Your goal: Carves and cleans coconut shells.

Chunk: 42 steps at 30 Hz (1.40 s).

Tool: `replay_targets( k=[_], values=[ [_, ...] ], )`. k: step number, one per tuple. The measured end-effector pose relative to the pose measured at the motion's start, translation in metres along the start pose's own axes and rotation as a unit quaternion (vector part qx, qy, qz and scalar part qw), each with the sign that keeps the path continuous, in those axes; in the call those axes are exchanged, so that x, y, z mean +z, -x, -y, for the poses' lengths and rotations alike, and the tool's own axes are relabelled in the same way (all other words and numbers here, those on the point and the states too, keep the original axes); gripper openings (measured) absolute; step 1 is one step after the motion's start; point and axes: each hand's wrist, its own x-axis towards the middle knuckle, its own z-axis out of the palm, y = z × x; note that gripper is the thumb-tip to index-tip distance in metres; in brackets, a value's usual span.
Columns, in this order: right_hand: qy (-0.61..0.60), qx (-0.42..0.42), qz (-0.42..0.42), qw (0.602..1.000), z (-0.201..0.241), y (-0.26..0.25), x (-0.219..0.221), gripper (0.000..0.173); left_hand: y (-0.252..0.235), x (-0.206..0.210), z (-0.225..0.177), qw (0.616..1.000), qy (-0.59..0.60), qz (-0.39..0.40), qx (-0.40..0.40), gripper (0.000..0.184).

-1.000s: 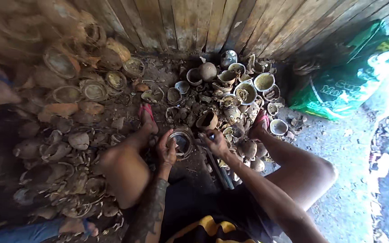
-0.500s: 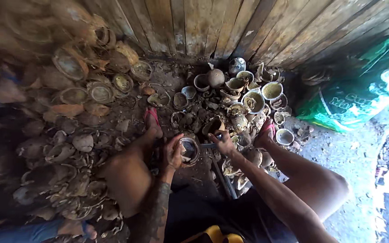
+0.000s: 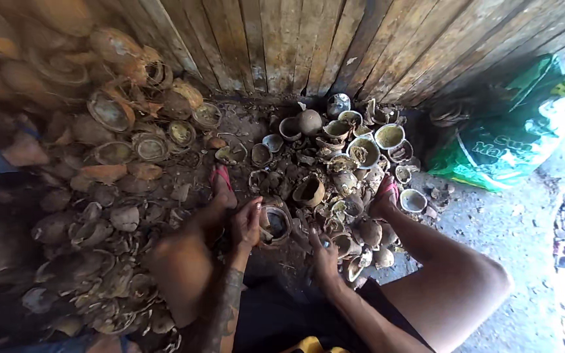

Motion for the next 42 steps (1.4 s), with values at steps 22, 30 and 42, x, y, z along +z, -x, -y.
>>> replay_targets(
  k=[22, 30, 42],
  values=[
    [-0.032, 0.068, -0.020, 0.997, 0.013, 0.009, 0.007, 0.026, 0.027, 0.025, -0.007, 1.000, 0.009, -0.026, -0.014, 0.053],
    [0.163, -0.014, 0.148, 0.975, 0.042, -0.074, -0.012, 0.021, 0.018, 0.027, 0.000, 0.998, 0.012, -0.051, 0.033, 0.044],
    [0.007, -0.052, 0.017, 0.998, -0.010, -0.007, -0.011, 0.029, 0.017, 0.025, 0.008, 0.999, 0.033, -0.019, 0.035, 0.041]
  ],
)
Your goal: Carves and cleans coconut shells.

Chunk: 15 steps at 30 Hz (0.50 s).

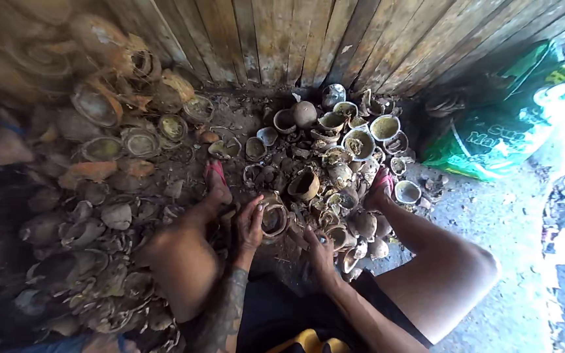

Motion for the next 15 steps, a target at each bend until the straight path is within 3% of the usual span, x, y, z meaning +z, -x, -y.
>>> replay_targets(
  k=[2, 4, 7, 10, 12, 15],
  values=[
    [0.079, -0.007, 0.021, 0.997, 0.012, -0.032, 0.001, 0.029, -0.008, -0.001, 0.004, 1.000, -0.002, 0.009, 0.010, 0.044],
    [0.153, -0.044, 0.100, 0.982, 0.025, -0.064, -0.002, 0.027, -0.006, -0.004, 0.006, 1.000, -0.004, 0.008, 0.012, 0.044],
    [0.239, -0.180, 0.218, 0.929, 0.033, -0.104, -0.005, 0.022, -0.005, -0.002, 0.007, 1.000, 0.000, -0.001, 0.002, 0.046],
    [0.267, -0.289, 0.257, 0.883, 0.027, -0.106, -0.005, 0.024, -0.008, -0.003, 0.008, 0.999, 0.037, 0.007, -0.023, 0.046],
    [0.286, -0.276, 0.227, 0.889, 0.024, -0.080, -0.011, 0.025, -0.004, -0.007, 0.006, 0.997, 0.059, 0.027, -0.044, 0.048],
    [0.175, -0.102, 0.085, 0.976, 0.013, -0.029, -0.010, 0.025, -0.007, -0.008, 0.008, 0.999, 0.028, 0.032, -0.023, 0.043]
  ],
)
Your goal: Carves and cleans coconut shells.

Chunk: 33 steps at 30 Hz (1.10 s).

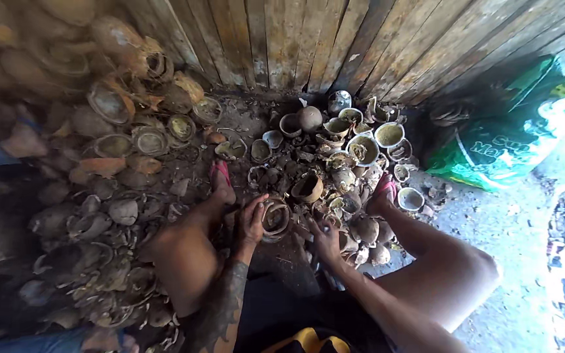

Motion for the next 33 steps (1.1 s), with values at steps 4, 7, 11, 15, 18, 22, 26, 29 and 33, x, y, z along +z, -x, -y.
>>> replay_targets(
  k=[4, 7, 11, 15, 18, 22, 26, 29, 33],
  values=[
    [-0.071, 0.101, -0.076, 0.989, 0.001, 0.003, 0.016, 0.026, 0.001, 0.007, 0.002, 0.999, -0.021, -0.026, 0.038, 0.043],
    [-0.147, 0.218, -0.049, 0.964, -0.003, -0.016, 0.014, 0.027, 0.002, 0.005, 0.005, 0.998, -0.022, -0.026, 0.048, 0.046],
    [-0.434, 0.366, -0.029, 0.822, 0.009, 0.000, 0.022, 0.045, 0.001, 0.011, 0.008, 0.998, -0.012, -0.042, 0.047, 0.047],
    [-0.545, 0.366, 0.019, 0.754, -0.015, 0.021, 0.032, 0.060, 0.009, 0.008, 0.001, 0.997, -0.031, -0.048, 0.060, 0.044],
    [-0.283, 0.225, -0.019, 0.932, 0.006, 0.022, 0.002, 0.026, 0.020, 0.004, -0.010, 0.995, -0.058, -0.033, 0.072, 0.040],
    [-0.003, -0.093, 0.003, 0.996, 0.039, 0.028, -0.059, 0.018, 0.024, 0.000, -0.030, 0.999, -0.049, 0.020, 0.003, 0.050],
    [-0.062, -0.097, 0.005, 0.993, 0.057, 0.046, -0.074, 0.021, 0.019, -0.003, -0.056, 0.984, -0.083, 0.140, -0.076, 0.053],
    [-0.105, -0.048, -0.004, 0.993, 0.057, 0.057, -0.059, 0.021, 0.016, -0.005, -0.077, 0.973, -0.131, 0.126, -0.142, 0.034],
    [-0.165, -0.030, -0.041, 0.985, 0.050, 0.059, -0.038, 0.021, 0.009, -0.016, -0.067, 0.988, -0.086, -0.055, -0.115, 0.029]
  ],
)
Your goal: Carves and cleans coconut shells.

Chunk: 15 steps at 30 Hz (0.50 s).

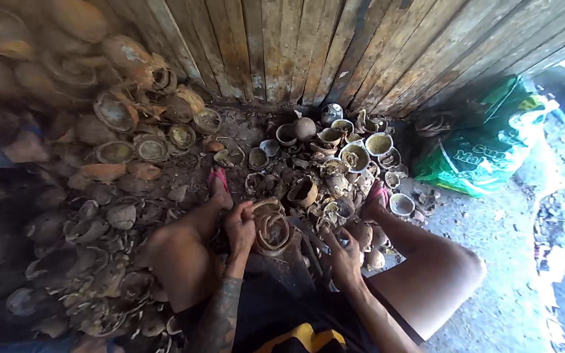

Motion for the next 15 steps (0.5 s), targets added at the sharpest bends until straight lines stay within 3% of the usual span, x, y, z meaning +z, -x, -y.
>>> replay_targets(
  k=[5, 8, 12, 15],
  values=[
    [-0.026, 0.012, -0.005, 1.000, -0.008, -0.004, 0.005, 0.021, 0.005, 0.003, 0.008, 0.981, -0.144, 0.129, 0.028, 0.043],
    [-0.042, 0.018, 0.003, 0.999, -0.007, 0.000, 0.002, 0.022, 0.008, 0.000, 0.004, 0.986, -0.153, 0.065, -0.022, 0.040],
    [-0.071, 0.021, -0.014, 0.997, 0.000, 0.009, -0.010, 0.020, 0.045, 0.008, 0.007, 0.996, -0.024, -0.073, -0.045, 0.054],
    [-0.077, 0.011, -0.018, 0.997, -0.004, 0.010, -0.014, 0.020, 0.066, 0.009, 0.008, 0.992, 0.002, -0.096, -0.085, 0.064]
  ],
)
